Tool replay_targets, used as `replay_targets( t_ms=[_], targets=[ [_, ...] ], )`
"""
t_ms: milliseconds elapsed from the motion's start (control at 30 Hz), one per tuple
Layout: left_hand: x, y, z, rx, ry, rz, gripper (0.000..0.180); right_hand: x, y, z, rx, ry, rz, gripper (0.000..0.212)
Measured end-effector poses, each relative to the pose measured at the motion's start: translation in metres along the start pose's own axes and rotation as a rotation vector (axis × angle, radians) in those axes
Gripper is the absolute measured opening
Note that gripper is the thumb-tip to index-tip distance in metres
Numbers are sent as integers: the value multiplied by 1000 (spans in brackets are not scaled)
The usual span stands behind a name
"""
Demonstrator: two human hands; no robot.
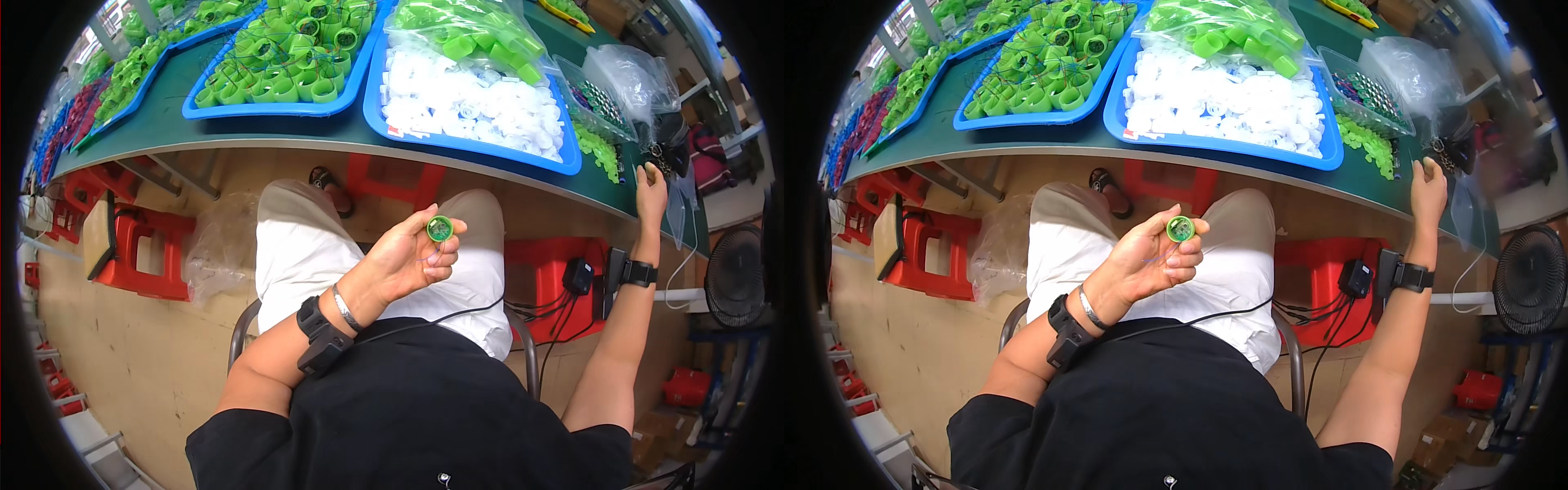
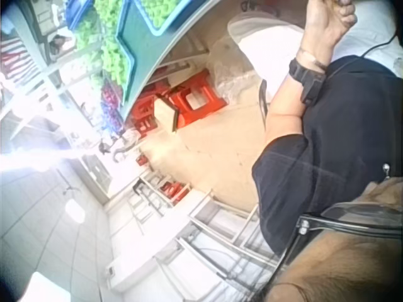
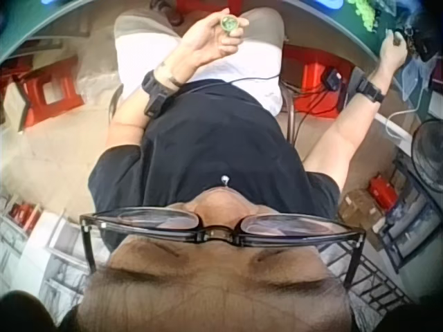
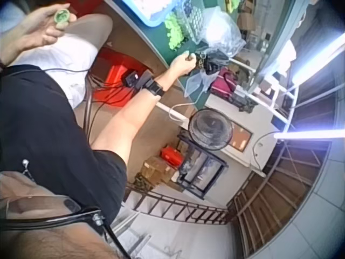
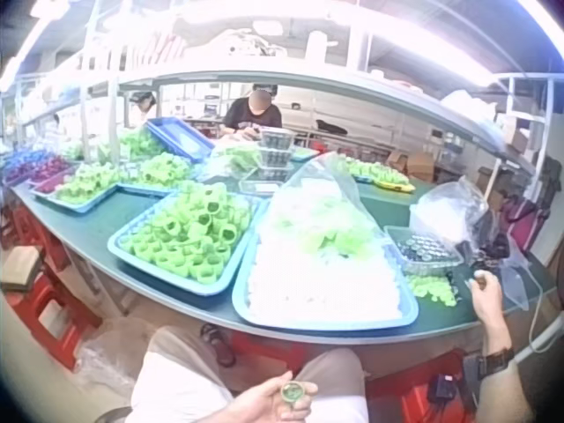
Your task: Assembling small green plastic caps and white components at a factory workbench.
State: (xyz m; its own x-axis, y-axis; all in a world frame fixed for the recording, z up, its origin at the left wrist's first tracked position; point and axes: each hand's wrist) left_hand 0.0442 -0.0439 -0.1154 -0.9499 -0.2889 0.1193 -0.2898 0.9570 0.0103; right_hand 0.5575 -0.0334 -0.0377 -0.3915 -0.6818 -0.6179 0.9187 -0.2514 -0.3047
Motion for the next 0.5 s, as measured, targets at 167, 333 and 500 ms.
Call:
replay_targets(
  t_ms=[167,333,500],
  targets=[
    [-2,-3,-9,-174,120,-33,45,-2,-6,-3,114,-181,-94,41],
    [1,-5,-11,-402,301,-90,50,-4,-24,-4,207,-222,-73,37],
    [-3,-6,-9,-280,258,-40,49,-15,-13,-19,78,-255,-203,48]
  ],
)
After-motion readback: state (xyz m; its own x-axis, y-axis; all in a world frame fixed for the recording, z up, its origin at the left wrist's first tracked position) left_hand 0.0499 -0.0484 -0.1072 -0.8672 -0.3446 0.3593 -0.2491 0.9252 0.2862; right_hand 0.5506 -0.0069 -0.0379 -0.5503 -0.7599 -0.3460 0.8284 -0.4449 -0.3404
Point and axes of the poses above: each hand's wrist, its own x-axis away from the middle knuckle, its own z-axis out of the back of the hand, y = z × x, and after that the axes turned 8 degrees about z, right-handed
